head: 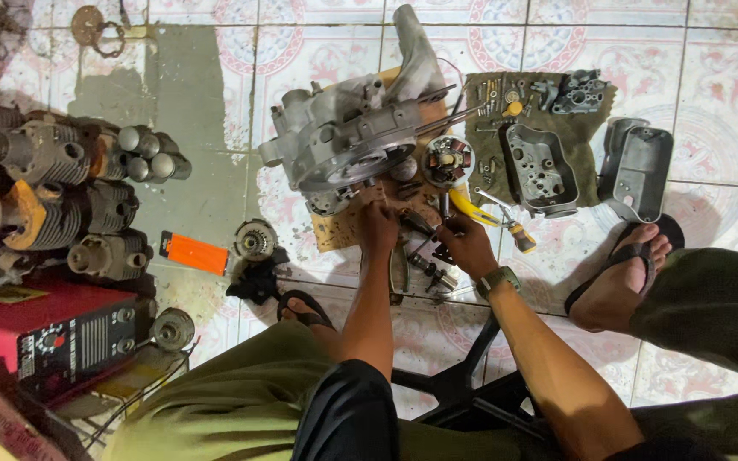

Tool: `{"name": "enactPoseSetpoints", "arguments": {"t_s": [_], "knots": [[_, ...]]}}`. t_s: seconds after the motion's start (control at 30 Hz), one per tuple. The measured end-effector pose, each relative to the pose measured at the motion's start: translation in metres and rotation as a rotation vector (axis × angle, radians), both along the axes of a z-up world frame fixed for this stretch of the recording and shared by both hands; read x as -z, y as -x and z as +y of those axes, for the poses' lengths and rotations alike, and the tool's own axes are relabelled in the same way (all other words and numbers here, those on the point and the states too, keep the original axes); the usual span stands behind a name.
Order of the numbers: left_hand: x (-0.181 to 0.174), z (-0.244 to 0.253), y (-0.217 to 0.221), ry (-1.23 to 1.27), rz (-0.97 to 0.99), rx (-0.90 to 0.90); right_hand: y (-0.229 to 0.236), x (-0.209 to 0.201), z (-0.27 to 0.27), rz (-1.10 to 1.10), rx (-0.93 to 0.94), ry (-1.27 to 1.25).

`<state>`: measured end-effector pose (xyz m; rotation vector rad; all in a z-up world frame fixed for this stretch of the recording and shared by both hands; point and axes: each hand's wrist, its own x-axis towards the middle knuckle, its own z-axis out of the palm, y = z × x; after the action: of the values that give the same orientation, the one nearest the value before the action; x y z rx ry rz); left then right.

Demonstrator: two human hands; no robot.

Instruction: The person works on a disassembled engine block, using a wrench to tighten bolts and handling various engine components. They pick up and inspect a metal cover, then continue adjusting parts of the engine with hand tools.

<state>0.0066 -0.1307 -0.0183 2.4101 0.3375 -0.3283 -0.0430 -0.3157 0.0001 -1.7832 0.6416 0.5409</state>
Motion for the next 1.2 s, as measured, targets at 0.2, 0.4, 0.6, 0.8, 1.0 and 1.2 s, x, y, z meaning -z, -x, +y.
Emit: {"name": "enactPoseSetpoints", "arguments": {"t_s": [0.2,0.4,0.6,0.8,1.0,1.2], "knots": [[-0.025,0.033,0.024,0.090,0.060,-0.247,0.004,-0.014,0.026,-0.040,-0.163,0.012],[-0.040,0.065,0.035,0.211,0.021,-0.455,0.009,-0.014,0.080,-0.107,-0.326,-0.044],[0.006,0.087,0.027,0.545,0.046,-0.657,-0.003,0.008,0.116,-0.221,-0.481,-0.114],[-0.008,0.081,0.032,0.727,0.048,-0.812,-0.005,0.087,0.186,-0.228,-0.244,0.443],[-0.036,0.076,0.022,0.867,0.034,-0.726,-0.024,0.083,0.158,0.071,-0.473,0.045],[-0.063,0.070,0.004,0.687,0.214,-0.645,-0.012,0.150,0.156,-0.083,-0.491,-0.011]]}}
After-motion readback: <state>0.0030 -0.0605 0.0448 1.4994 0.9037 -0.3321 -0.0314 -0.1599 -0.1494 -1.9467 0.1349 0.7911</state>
